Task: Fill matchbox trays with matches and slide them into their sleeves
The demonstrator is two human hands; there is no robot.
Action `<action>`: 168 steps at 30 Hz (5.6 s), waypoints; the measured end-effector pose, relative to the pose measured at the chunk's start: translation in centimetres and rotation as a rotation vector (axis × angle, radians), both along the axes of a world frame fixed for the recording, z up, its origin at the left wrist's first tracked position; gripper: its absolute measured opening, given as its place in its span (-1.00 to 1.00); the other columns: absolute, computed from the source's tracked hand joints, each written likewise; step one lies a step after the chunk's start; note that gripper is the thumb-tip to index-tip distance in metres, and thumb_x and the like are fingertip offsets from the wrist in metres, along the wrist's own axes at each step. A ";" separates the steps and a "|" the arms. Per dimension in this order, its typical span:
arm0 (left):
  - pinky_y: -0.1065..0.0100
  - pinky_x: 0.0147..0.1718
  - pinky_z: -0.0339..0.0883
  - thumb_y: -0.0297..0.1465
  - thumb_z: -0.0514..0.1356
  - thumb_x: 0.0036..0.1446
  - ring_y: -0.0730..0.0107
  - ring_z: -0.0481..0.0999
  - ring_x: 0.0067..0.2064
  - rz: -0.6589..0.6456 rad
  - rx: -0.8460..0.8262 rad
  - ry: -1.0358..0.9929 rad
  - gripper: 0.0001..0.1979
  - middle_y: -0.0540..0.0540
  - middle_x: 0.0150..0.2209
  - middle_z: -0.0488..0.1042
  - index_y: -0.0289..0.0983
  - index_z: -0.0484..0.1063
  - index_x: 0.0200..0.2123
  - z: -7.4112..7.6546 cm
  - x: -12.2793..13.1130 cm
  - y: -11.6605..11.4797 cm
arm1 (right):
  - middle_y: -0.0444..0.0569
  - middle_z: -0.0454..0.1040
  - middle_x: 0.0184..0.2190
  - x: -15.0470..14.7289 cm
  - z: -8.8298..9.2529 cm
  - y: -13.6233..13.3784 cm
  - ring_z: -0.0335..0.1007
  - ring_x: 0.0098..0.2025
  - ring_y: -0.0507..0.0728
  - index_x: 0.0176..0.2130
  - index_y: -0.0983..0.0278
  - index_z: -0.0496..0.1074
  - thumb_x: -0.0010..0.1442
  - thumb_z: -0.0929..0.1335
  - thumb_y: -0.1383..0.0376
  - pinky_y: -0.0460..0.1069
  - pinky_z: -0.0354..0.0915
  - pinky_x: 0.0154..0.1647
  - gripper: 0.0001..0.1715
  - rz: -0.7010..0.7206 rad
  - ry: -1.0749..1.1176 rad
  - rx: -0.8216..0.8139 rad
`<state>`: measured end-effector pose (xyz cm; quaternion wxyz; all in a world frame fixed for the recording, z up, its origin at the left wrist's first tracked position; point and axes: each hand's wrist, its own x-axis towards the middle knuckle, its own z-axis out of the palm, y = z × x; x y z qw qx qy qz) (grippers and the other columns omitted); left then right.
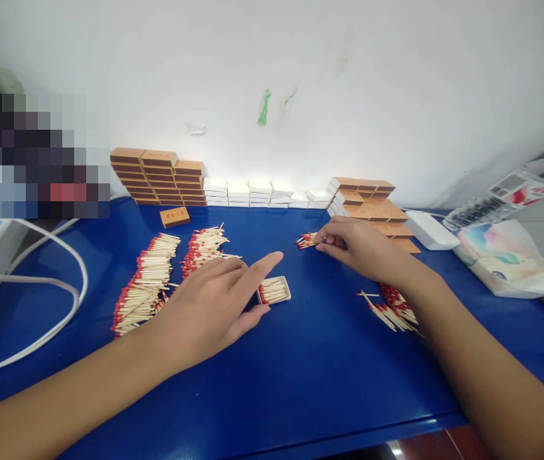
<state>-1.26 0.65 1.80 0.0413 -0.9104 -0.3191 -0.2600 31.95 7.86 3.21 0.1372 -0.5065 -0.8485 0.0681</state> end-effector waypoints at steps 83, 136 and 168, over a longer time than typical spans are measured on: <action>0.16 -0.02 0.58 -0.35 0.33 0.40 0.14 0.68 -0.02 -0.011 -0.022 -0.015 -0.31 -0.08 -0.07 0.68 -0.17 0.12 0.47 -0.2 -0.1 0.0 | 0.04 0.57 -0.27 0.1 0.5 -0.2 0.46 -0.28 0.20 -0.14 0.22 0.57 0.41 0.36 0.21 0.05 0.27 -0.28 -0.80 -0.056 -0.023 0.028; 0.11 0.02 0.59 -0.33 0.33 0.40 0.14 0.67 0.00 0.024 -0.090 0.019 -0.27 -0.07 -0.06 0.66 -0.14 0.07 0.48 0.1 -0.2 0.0 | -0.05 0.51 -0.32 -4.1 1.6 -3.6 0.41 -0.31 0.18 -0.17 0.17 0.43 0.52 0.28 0.16 0.08 0.27 -0.23 -0.78 0.083 0.068 -0.140; 0.14 -0.02 0.58 -0.31 0.31 0.42 0.13 0.67 -0.01 0.018 -0.037 0.033 -0.32 -0.10 -0.04 0.66 -0.16 0.11 0.47 0.2 -0.2 0.0 | 0.03 0.54 -0.34 -1.7 0.2 -0.9 0.42 -0.31 0.21 -0.33 0.18 0.36 0.41 0.32 0.19 0.06 0.18 -0.30 -0.76 -0.097 -0.073 -0.069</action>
